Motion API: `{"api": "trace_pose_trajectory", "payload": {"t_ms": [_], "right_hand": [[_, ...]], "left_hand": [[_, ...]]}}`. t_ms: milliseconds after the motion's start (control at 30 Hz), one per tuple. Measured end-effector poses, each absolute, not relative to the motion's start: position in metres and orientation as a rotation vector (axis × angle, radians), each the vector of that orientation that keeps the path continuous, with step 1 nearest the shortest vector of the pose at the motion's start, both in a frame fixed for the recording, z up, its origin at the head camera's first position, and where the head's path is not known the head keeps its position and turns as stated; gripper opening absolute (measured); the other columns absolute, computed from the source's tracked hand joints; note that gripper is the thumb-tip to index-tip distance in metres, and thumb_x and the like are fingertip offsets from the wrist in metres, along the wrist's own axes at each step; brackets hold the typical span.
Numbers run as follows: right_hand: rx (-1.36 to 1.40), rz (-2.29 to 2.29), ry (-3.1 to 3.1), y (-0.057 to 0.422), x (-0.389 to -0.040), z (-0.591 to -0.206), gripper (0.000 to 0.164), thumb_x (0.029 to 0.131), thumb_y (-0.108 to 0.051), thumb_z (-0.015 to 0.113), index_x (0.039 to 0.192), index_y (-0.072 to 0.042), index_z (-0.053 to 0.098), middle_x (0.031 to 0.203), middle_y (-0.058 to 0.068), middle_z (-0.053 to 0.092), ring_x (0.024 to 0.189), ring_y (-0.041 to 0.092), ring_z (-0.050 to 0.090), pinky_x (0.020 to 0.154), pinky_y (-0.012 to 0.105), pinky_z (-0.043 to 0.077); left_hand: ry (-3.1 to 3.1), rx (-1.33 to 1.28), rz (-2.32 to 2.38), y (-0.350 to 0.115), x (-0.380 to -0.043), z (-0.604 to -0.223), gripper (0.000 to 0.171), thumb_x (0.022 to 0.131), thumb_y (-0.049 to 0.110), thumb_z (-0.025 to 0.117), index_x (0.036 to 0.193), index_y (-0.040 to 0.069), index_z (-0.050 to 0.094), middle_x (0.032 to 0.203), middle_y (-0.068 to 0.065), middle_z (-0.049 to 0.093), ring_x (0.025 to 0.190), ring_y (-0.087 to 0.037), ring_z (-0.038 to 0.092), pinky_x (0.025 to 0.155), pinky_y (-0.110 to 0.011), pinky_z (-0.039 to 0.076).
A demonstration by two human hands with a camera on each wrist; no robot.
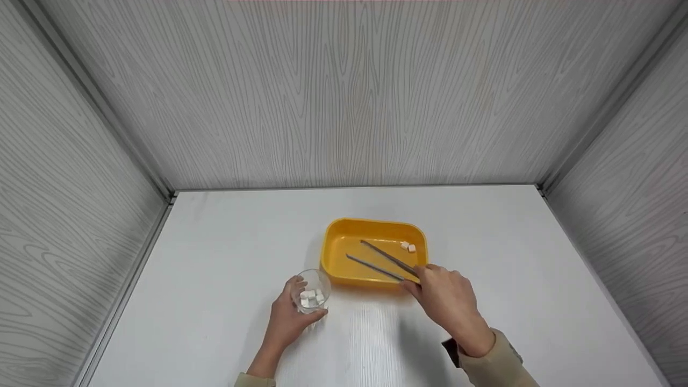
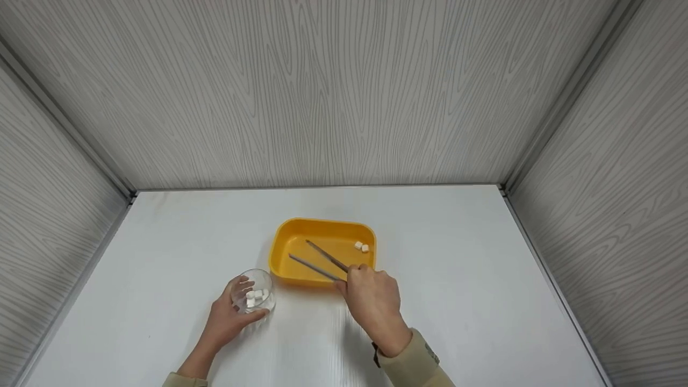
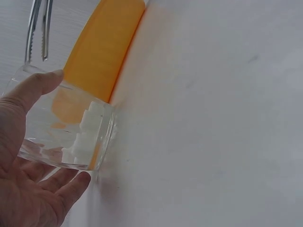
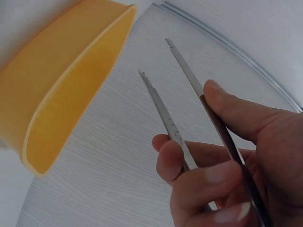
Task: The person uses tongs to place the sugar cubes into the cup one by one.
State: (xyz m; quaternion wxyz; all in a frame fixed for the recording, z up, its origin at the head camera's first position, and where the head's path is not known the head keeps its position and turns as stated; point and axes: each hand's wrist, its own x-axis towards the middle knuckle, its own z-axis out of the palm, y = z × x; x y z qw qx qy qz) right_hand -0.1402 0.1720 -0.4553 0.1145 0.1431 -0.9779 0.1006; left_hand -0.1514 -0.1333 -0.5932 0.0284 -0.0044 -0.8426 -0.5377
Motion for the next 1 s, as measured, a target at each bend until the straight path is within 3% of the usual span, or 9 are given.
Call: {"api": "trace_pose_trajectory", "payload": {"t_ms": [367,667,1000], "right_hand": [[0.286,0.279,-2.944,0.191,-0.155,-0.465,0.034,0.084,-0.035,0.077,0.083,-0.002,0.069,0.061,0.004,0.053,0.042,0.018,0.045,0.036,0.029,0.039],[0.169,0.267,-3.002,0.205,-0.170,-0.469,0.038,0.086,-0.036,0.075,0.080,0.000,0.070,0.056,0.005,0.049,0.042,0.020,0.044,0.036,0.032,0.039],[0.093,0.138,-3.088,0.207,-0.180,-0.475,0.042,0.089,-0.040,0.071,0.084,0.002,0.071,0.056,0.006,0.048,0.045,0.022,0.046,0.039,0.034,0.043]], "left_hand": [[-2.653,-0.072,-1.629,-0.140,-0.155,-0.590,0.099,0.062,0.030,0.094,0.141,0.006,0.040,0.134,-0.015,0.056,0.126,-0.035,0.051,0.108,-0.051,0.038],[-2.675,-0.048,-1.704,-0.142,-0.157,-0.590,0.112,0.059,0.032,0.095,0.149,0.010,0.032,0.136,-0.017,0.054,0.127,-0.036,0.049,0.108,-0.054,0.037],[-2.642,-0.125,-1.705,-0.142,-0.158,-0.591,0.098,0.064,0.034,0.093,0.143,0.008,0.040,0.139,-0.015,0.054,0.131,-0.034,0.047,0.112,-0.051,0.033]]}}
